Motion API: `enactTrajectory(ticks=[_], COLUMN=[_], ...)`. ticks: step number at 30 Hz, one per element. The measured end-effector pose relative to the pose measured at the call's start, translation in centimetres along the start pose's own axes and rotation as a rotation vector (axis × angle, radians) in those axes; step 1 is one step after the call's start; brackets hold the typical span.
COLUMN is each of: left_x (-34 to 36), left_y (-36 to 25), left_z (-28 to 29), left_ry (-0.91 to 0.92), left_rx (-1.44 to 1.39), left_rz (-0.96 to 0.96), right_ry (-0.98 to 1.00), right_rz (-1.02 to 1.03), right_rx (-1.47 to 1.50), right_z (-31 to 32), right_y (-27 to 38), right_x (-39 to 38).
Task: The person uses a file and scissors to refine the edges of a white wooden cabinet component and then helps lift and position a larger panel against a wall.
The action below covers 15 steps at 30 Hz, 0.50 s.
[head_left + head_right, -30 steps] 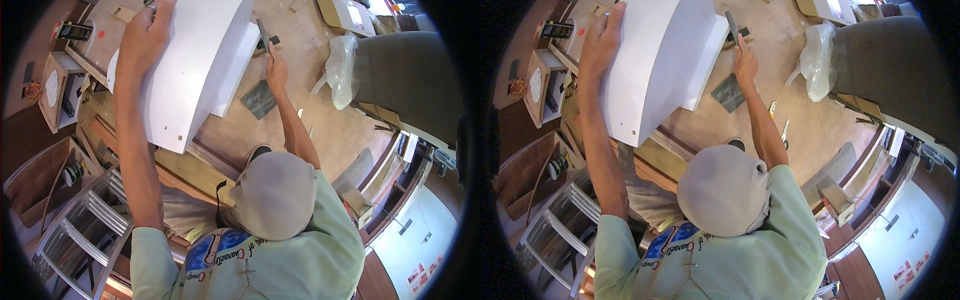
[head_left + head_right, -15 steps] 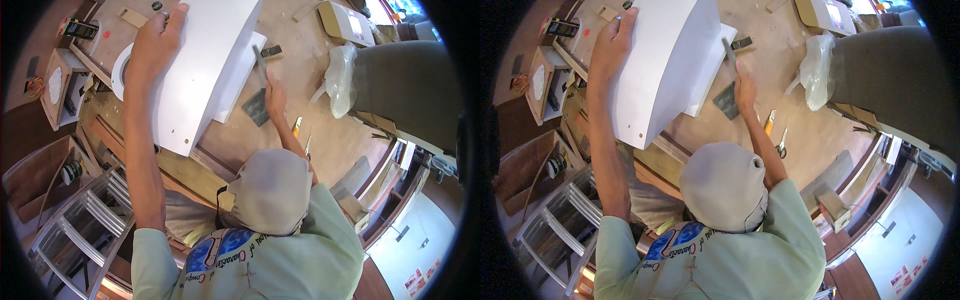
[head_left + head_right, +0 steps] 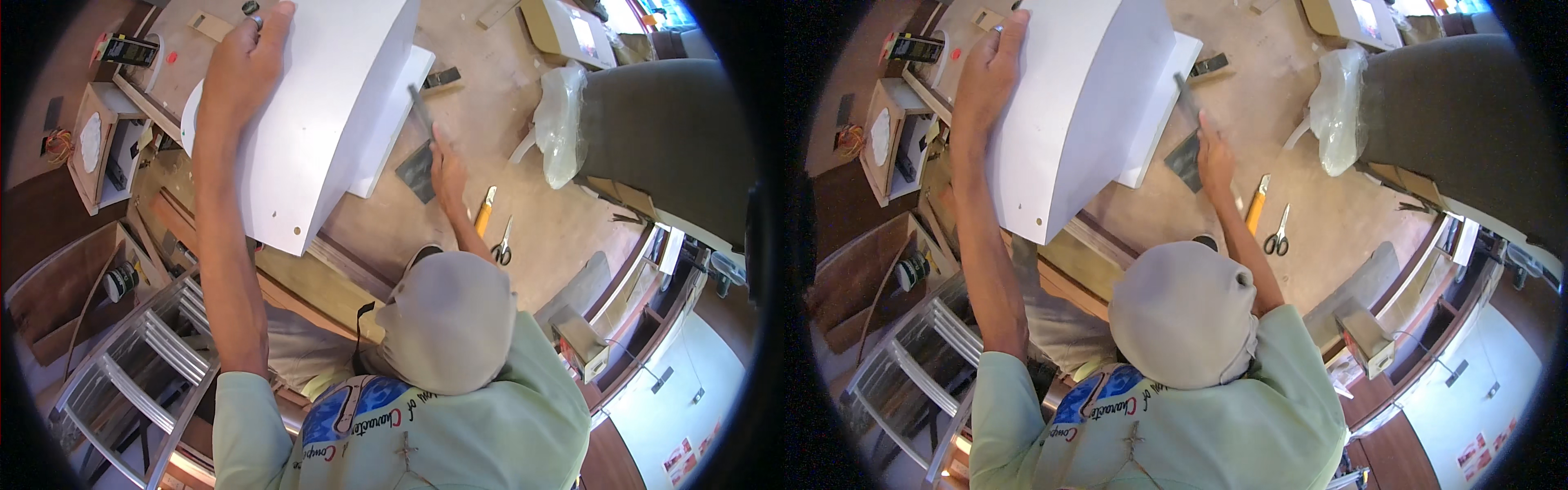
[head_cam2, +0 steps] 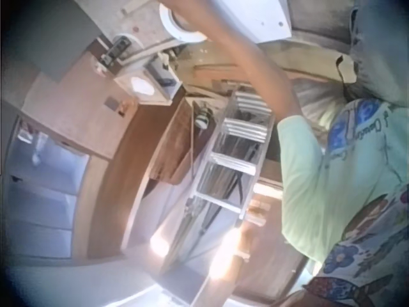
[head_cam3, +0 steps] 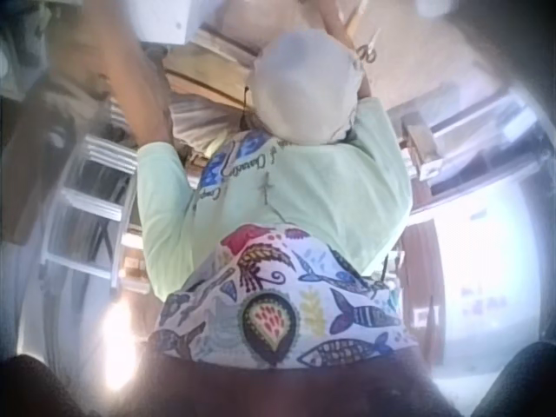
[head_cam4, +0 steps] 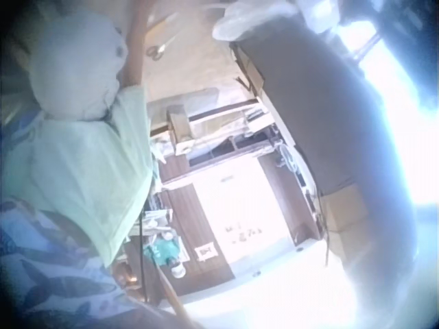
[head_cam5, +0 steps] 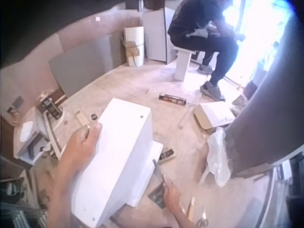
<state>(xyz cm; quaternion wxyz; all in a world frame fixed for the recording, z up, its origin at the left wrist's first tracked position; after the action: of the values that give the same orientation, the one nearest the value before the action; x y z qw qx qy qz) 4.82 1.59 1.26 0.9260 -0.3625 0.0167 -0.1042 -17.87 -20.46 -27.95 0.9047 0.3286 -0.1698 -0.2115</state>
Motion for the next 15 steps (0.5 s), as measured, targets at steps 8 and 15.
enactTrajectory(ticks=[8, 15], left_x=[0.9, -1.4], left_y=[0.9, -2.9], left_z=[-0.5, -0.1], left_ry=[0.097, 0.010], left_rx=[-0.101, -0.037], left_rz=[0.030, -0.050], right_ry=[0.046, 0.065], right_rz=[-0.009, -0.097], right_rx=[-0.046, -0.030], right_z=[0.3, 0.2], right_y=[-0.2, 0.8], right_x=[0.5, 2.0])
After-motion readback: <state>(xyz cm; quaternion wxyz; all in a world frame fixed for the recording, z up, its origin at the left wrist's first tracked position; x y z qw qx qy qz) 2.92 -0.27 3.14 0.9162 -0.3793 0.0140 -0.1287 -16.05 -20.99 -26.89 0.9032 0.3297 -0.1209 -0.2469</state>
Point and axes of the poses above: each hand's wrist, its own x-axis towards the middle knuckle, its own z-axis out of the back of the hand, y = z × x, the point moved 2 cm from there along x, towards the middle knuckle, and after that the axes turned 3 degrees about z, right-handed, at the moved point
